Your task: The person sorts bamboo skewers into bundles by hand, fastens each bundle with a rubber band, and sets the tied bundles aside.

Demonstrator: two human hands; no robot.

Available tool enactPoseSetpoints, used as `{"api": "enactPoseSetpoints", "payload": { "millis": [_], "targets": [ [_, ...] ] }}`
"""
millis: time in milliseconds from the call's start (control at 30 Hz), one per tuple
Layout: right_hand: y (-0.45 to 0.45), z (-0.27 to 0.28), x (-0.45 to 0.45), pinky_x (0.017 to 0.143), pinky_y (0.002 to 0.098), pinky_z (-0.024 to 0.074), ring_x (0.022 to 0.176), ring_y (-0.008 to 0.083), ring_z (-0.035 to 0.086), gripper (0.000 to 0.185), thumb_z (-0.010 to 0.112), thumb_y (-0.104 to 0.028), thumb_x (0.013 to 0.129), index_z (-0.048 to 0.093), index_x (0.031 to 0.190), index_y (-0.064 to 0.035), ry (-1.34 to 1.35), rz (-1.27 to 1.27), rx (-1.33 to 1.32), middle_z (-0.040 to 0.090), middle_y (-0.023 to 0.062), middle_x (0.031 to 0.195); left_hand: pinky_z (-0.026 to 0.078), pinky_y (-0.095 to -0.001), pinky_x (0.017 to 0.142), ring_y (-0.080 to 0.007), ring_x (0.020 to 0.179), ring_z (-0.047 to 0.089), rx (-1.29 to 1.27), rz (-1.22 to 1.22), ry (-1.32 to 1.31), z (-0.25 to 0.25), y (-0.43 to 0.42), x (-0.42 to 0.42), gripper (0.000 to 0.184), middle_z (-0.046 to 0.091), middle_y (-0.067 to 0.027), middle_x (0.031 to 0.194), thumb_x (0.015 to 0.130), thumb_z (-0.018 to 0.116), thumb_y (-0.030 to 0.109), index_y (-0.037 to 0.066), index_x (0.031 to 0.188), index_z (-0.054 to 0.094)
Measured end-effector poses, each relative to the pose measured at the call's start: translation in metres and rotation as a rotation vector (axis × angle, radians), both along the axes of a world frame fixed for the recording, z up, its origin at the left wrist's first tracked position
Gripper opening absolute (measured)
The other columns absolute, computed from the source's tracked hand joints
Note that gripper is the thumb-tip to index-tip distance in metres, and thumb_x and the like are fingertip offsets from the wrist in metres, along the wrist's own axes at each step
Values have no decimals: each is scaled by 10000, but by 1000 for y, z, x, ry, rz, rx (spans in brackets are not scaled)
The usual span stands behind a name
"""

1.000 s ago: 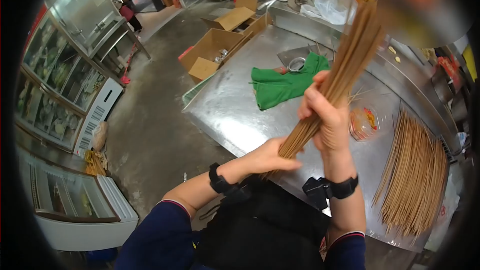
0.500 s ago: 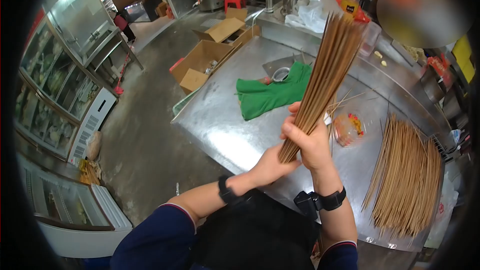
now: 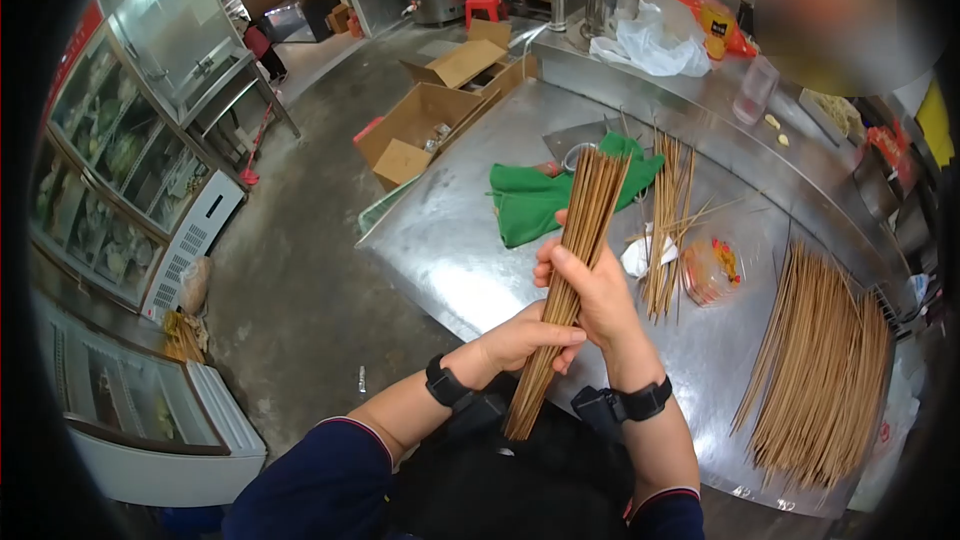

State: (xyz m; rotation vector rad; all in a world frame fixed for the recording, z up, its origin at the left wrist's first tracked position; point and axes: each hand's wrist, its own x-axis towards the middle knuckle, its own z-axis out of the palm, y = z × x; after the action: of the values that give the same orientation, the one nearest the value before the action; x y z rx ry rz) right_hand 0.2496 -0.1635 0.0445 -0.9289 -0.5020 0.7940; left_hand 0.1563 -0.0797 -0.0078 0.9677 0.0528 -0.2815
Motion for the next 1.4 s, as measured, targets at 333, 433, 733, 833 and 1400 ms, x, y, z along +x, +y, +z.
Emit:
{"api": "enactPoseSetpoints", "payload": {
  "millis": [333, 433, 733, 833, 1400],
  "targets": [
    [-4, -15, -5, 463, 168, 388, 597, 36, 525, 193, 555, -161, 877, 556, 1005, -16, -181, -87, -215, 592, 20, 756, 509, -347, 731, -245, 804, 613, -160, 130, 34, -7, 20, -19, 340, 595, -171, 896, 848, 548, 190, -28, 1097, 471],
    [-1, -18, -2, 467, 165, 382, 612, 36, 521, 202, 566, -160, 870, 551, 1019, -23, -171, -9, -219, 594, 16, 778, 510, -371, 760, -266, 842, 612, -138, 155, 3, -2, 24, -22, 380, 591, -188, 932, 851, 542, 190, -32, 1142, 442],
    [0, -24, -2, 708, 209, 428, 777, 68, 531, 178, 580, -123, 857, 593, 988, -4, -281, -173, -242, 595, 5, 849, 502, -426, 821, -301, 931, 591, -179, 264, 13, 1, 23, -30, 421, 545, -218, 1059, 840, 559, 140, -14, 1199, 403],
    [1, -27, -3, 673, 196, 427, 734, 56, 529, 200, 597, -109, 843, 590, 1012, -2, -400, -279, -229, 593, 6, 838, 501, -430, 823, -302, 933, 591, -191, 289, 18, 3, 22, -32, 423, 544, -215, 1060, 841, 556, 137, -9, 1207, 401],
    [-49, 68, 25, 367, 143, 259, 414, 7, 350, 193, 485, -248, 920, 515, 1003, -76, -433, -615, 20, 625, 83, 809, 492, -432, 825, -311, 925, 592, -193, 265, 24, -14, 34, -27, 447, 550, -227, 1064, 835, 556, 144, -32, 1210, 390]
  ]
}}
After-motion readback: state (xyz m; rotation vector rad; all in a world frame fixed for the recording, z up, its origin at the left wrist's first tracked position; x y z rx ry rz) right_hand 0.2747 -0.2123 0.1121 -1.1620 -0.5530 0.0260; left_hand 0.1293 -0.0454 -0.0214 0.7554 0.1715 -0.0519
